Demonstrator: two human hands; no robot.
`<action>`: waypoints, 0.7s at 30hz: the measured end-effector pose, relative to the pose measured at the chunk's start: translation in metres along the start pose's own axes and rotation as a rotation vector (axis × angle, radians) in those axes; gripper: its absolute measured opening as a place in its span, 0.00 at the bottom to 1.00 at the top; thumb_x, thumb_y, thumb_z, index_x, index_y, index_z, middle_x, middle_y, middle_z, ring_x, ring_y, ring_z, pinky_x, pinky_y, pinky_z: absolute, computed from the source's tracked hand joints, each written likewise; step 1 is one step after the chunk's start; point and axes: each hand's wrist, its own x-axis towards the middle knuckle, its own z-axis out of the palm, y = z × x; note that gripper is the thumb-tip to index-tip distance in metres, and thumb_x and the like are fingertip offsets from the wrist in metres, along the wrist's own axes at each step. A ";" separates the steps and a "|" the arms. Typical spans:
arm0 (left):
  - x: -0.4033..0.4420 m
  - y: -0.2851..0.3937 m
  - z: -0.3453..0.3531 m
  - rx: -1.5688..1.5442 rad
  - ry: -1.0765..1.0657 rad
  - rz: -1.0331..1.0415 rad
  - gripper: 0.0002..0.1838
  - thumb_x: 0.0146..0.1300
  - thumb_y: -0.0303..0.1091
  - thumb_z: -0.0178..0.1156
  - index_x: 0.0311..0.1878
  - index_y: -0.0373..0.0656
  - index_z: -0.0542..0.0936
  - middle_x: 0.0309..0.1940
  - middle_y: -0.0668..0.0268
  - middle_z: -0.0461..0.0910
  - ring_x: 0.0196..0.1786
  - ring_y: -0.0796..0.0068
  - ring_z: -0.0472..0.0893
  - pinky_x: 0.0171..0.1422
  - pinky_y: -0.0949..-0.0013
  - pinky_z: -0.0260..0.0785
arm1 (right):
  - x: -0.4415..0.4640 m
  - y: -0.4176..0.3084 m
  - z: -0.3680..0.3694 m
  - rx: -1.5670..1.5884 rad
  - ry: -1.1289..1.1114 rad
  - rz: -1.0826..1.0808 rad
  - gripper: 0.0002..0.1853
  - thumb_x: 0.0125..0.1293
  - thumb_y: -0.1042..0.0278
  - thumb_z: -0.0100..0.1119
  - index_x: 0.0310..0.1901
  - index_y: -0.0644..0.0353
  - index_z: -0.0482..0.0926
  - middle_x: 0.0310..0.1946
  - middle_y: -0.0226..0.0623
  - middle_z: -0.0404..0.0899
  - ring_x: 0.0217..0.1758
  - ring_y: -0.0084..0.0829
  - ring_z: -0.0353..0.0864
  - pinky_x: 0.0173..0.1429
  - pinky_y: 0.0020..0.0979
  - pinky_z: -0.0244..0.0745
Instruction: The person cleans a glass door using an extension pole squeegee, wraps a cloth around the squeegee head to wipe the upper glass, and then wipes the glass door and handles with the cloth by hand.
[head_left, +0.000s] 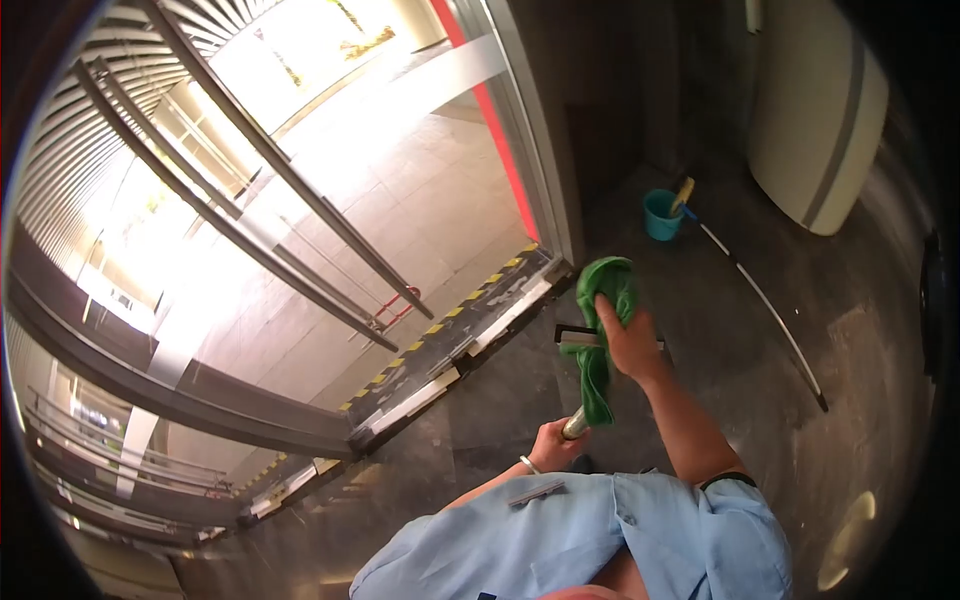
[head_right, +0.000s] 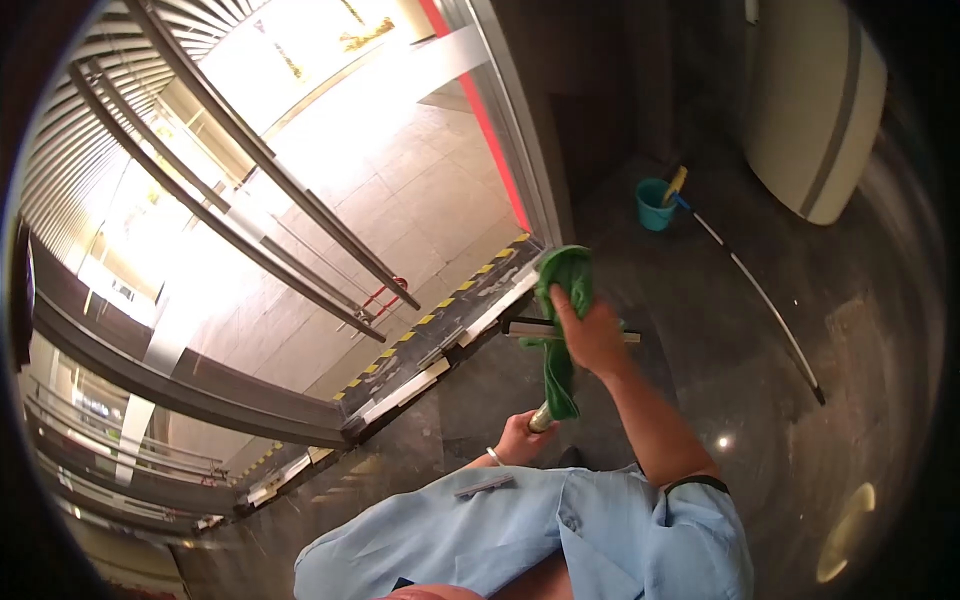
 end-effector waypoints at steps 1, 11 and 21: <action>0.006 -0.008 -0.001 0.016 -0.011 0.015 0.09 0.63 0.34 0.64 0.36 0.38 0.80 0.24 0.79 0.72 0.29 0.88 0.67 0.30 0.76 0.62 | 0.009 0.001 -0.007 -0.056 -0.024 -0.014 0.17 0.67 0.55 0.56 0.34 0.64 0.80 0.21 0.42 0.79 0.27 0.35 0.82 0.30 0.37 0.70; 0.006 0.053 0.024 0.051 0.119 0.057 0.12 0.62 0.37 0.65 0.32 0.37 0.78 0.20 0.77 0.68 0.27 0.87 0.65 0.29 0.75 0.61 | 0.071 0.057 -0.072 -0.241 -0.120 -0.086 0.17 0.68 0.58 0.53 0.41 0.67 0.78 0.32 0.47 0.82 0.37 0.45 0.82 0.42 0.39 0.72; 0.002 0.037 0.018 0.105 0.141 0.199 0.12 0.63 0.38 0.65 0.34 0.38 0.79 0.21 0.76 0.70 0.28 0.87 0.67 0.31 0.75 0.63 | 0.052 0.169 -0.164 -0.487 -0.100 0.288 0.29 0.65 0.45 0.51 0.48 0.69 0.76 0.44 0.54 0.80 0.48 0.51 0.79 0.50 0.41 0.72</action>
